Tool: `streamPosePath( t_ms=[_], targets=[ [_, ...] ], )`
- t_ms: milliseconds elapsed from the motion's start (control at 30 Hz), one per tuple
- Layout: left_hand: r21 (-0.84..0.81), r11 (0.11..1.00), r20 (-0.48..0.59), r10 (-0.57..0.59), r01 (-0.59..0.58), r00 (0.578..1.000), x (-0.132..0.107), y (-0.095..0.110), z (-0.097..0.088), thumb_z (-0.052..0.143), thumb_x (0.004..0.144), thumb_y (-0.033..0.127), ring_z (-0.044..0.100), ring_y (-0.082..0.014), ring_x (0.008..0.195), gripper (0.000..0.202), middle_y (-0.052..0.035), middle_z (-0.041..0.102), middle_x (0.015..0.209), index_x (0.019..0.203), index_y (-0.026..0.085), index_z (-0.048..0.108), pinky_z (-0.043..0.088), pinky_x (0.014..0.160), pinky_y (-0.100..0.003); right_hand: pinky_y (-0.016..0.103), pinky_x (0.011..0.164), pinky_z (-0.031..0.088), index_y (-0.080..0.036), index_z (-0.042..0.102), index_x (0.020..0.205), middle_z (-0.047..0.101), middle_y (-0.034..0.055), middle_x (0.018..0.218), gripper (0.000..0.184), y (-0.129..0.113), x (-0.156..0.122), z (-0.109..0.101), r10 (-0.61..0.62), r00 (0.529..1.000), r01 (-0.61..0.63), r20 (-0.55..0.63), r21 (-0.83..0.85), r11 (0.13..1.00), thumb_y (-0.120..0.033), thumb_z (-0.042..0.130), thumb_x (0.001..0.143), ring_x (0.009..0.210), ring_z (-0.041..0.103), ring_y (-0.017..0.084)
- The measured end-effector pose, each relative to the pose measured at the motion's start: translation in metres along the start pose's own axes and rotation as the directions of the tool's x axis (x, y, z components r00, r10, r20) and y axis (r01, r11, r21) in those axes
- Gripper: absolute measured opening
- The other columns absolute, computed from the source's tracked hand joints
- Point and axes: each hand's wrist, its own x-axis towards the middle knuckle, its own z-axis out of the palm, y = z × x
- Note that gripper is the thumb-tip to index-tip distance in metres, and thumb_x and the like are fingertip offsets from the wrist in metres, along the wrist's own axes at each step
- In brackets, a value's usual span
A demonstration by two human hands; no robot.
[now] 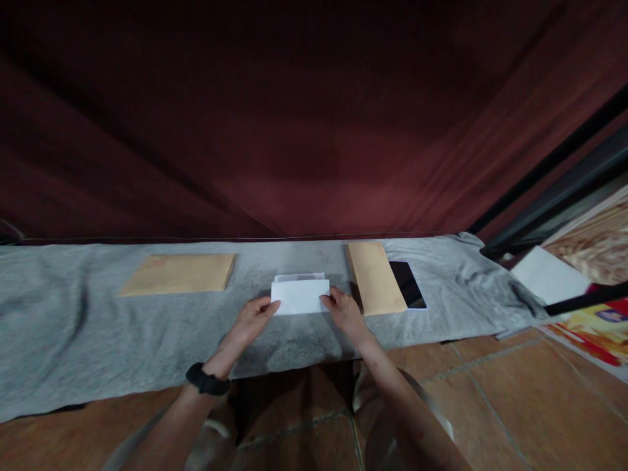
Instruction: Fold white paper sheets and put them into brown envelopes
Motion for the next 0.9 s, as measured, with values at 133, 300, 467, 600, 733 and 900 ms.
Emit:
streamPosePath(
  t_ms=[133,300,467,600,733,900],
  targets=[
    [0.181,0.983,-0.022,-0.004,0.008,1.000,0.006,0.001,0.002,0.050,0.084,0.047,0.053,-0.0160,0.060,0.033,0.0010,0.055,0.060,0.066,0.020,0.059,0.034,0.057,-0.027,0.025,0.074,0.044,-0.019,0.062,0.124,0.078,0.0081,0.104,0.030,-0.006,0.000,0.001,0.036,0.999,-0.037,-0.017,-0.053,0.998,-0.037,0.050,0.104,0.097,0.073,0.022],
    [0.462,0.882,-0.075,-0.061,0.089,0.995,0.010,0.011,0.006,0.048,0.094,0.043,0.060,-0.0184,0.067,0.032,-0.0033,0.065,0.069,0.076,0.020,0.063,0.031,0.058,-0.028,0.027,0.076,0.047,-0.020,0.058,0.131,0.077,0.0091,0.109,0.034,-0.017,0.002,0.001,0.116,0.992,-0.121,-0.056,-0.113,0.986,-0.039,0.049,0.104,0.099,0.074,0.024],
    [0.563,0.816,-0.086,-0.096,0.128,0.992,0.014,0.019,0.007,0.046,0.098,0.042,0.068,-0.0220,0.082,0.032,-0.0085,0.075,0.088,0.090,0.020,0.068,0.035,0.062,-0.028,0.028,0.077,0.048,-0.021,0.056,0.132,0.077,0.0091,0.109,0.035,-0.023,0.007,0.003,0.170,0.983,-0.181,-0.075,-0.167,0.969,-0.040,0.047,0.104,0.098,0.074,0.023],
    [0.599,0.787,-0.103,-0.105,0.146,0.989,0.014,0.020,0.010,0.045,0.098,0.043,0.070,-0.0238,0.085,0.033,-0.0098,0.076,0.094,0.097,0.021,0.070,0.036,0.062,-0.029,0.029,0.076,0.049,-0.021,0.057,0.131,0.077,0.0103,0.108,0.034,-0.025,0.009,0.006,0.168,0.981,-0.184,-0.097,-0.191,0.964,-0.039,0.047,0.104,0.098,0.075,0.025],
    [0.603,0.784,-0.112,-0.095,0.144,0.989,0.014,0.021,0.011,0.044,0.099,0.042,0.071,-0.0248,0.086,0.035,-0.0109,0.077,0.095,0.099,0.021,0.071,0.040,0.063,-0.029,0.029,0.076,0.049,-0.019,0.057,0.131,0.077,0.0126,0.103,0.035,-0.026,0.008,0.007,0.163,0.980,-0.184,-0.116,-0.204,0.962,-0.039,0.048,0.104,0.096,0.075,0.025],
    [0.615,0.772,-0.132,-0.098,0.159,0.986,0.012,0.026,0.012,0.043,0.098,0.042,0.072,-0.0251,0.088,0.036,-0.0119,0.077,0.095,0.101,0.020,0.071,0.044,0.066,-0.028,0.029,0.074,0.050,-0.016,0.056,0.130,0.077,0.0142,0.100,0.034,-0.028,0.007,0.009,0.134,0.979,-0.168,-0.154,-0.234,0.958,-0.038,0.047,0.105,0.091,0.076,0.025]
  ],
)
